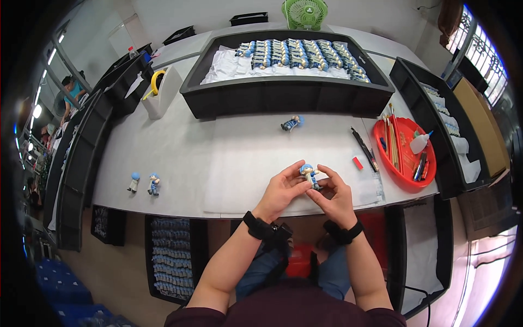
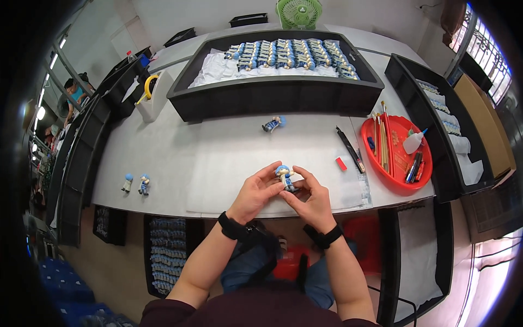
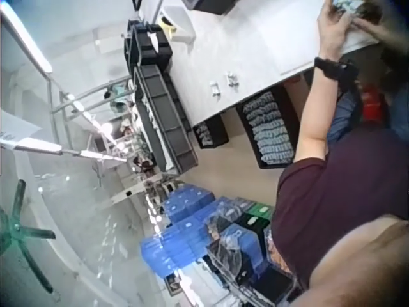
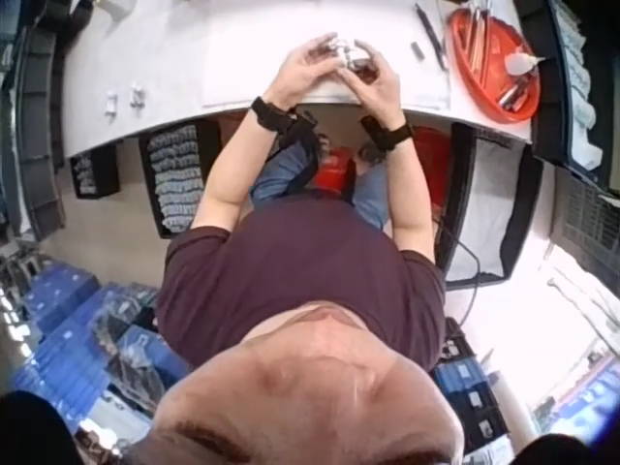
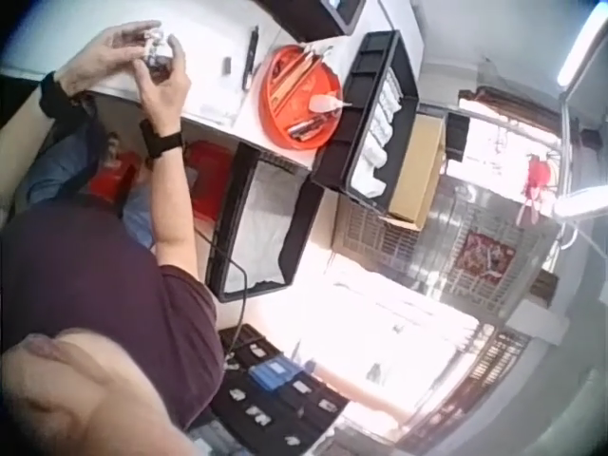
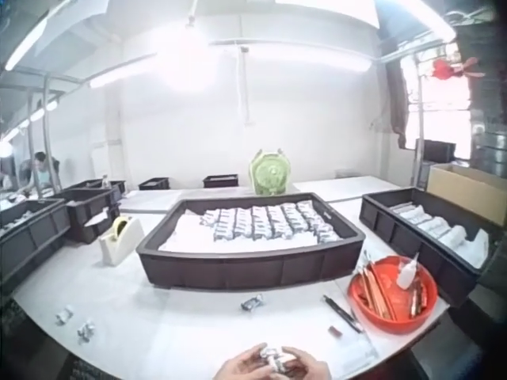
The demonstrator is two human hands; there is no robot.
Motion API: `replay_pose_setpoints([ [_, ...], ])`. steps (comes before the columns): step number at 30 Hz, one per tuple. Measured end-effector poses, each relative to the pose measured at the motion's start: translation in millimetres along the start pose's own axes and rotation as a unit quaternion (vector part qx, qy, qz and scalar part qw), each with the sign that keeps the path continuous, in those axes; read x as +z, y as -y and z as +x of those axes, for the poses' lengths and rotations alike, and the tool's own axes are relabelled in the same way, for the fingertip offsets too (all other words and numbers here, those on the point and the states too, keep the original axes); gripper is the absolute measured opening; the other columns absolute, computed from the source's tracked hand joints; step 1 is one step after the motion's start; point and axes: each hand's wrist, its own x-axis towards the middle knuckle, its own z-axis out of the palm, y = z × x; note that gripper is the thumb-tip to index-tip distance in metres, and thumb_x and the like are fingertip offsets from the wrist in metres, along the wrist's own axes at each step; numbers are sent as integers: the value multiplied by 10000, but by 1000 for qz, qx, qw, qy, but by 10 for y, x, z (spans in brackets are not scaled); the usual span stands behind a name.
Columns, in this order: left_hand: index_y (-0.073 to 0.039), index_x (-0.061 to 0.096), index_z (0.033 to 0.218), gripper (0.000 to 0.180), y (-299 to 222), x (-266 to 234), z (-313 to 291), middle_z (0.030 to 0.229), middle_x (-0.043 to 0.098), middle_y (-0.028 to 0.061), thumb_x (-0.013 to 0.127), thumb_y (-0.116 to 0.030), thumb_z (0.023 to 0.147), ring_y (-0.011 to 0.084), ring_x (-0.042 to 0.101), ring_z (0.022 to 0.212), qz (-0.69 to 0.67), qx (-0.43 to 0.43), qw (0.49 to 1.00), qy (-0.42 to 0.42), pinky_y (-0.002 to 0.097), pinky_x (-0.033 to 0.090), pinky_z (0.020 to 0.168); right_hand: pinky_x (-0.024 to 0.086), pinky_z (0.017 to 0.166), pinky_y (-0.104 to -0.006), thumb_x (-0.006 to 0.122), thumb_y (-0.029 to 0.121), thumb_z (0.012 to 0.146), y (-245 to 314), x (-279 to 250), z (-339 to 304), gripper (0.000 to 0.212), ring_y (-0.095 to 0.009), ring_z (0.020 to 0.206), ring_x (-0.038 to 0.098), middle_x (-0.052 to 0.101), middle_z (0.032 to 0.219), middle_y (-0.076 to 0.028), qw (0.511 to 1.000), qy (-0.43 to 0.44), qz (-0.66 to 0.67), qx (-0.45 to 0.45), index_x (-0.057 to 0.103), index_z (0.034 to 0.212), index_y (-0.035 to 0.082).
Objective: Assembling small toy figurines by attaching heads to bodies and organizing them into trays.
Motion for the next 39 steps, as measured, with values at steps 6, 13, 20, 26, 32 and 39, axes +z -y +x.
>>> replay_pose_setpoints([
  [6, 46, 335, 1286, 489, -33, 43, -12, 1139, 485, 120, 538, 0, 844, 178, 510, 1038, 10, -18, 1000, -20, 290, 444, 891, 439, 573, -178, 708, 88, 736, -19, 1, -17, 562, -51, 641, 551, 637, 771, -55, 999, -9, 31, 7, 434, 1219, 2],
  [13, 45, 338, 1283, 487, -8, 35, -18, 1133, 489, 119, 540, 5, 842, 177, 519, 1025, -3, -6, 1000, -21, 288, 453, 883, 434, 568, -173, 718, 102, 731, -13, -3, -20, 576, -48, 633, 545, 636, 761, -53, 1000, -9, 24, 1, 434, 1222, 3],
  [20, 47, 350, 1278, 449, 20, 26, -14, 1146, 496, 124, 509, -8, 862, 170, 521, 1022, 2, 5, 1000, -21, 283, 466, 860, 444, 582, -178, 725, 103, 723, 1, -17, -21, 587, -52, 646, 552, 633, 764, -54, 1000, -11, 14, -6, 433, 1224, 4],
  [26, 50, 396, 1251, 359, 37, 33, -17, 1085, 551, 122, 434, -38, 904, 164, 573, 938, 0, 2, 999, -46, 267, 491, 804, 443, 632, -186, 682, 111, 767, -18, -36, -37, 463, -65, 720, 550, 613, 834, -43, 999, -46, 28, 2, 489, 1174, 1],
  [32, 55, 457, 1203, 318, 61, 62, -28, 1030, 587, 127, 446, -56, 905, 166, 606, 862, 52, 8, 997, -61, 256, 510, 763, 407, 651, -181, 592, 131, 845, -23, -53, -33, 287, -56, 738, 495, 572, 886, -28, 993, -78, 86, -7, 551, 1098, 2],
  [39, 67, 498, 1158, 293, 87, 61, -26, 977, 609, 134, 470, -61, 896, 163, 614, 825, 71, 21, 995, -62, 253, 518, 738, 385, 618, -175, 577, 167, 865, -13, -49, -36, 275, -51, 730, 480, 555, 851, -5, 990, -91, 104, -3, 556, 1085, 3],
])
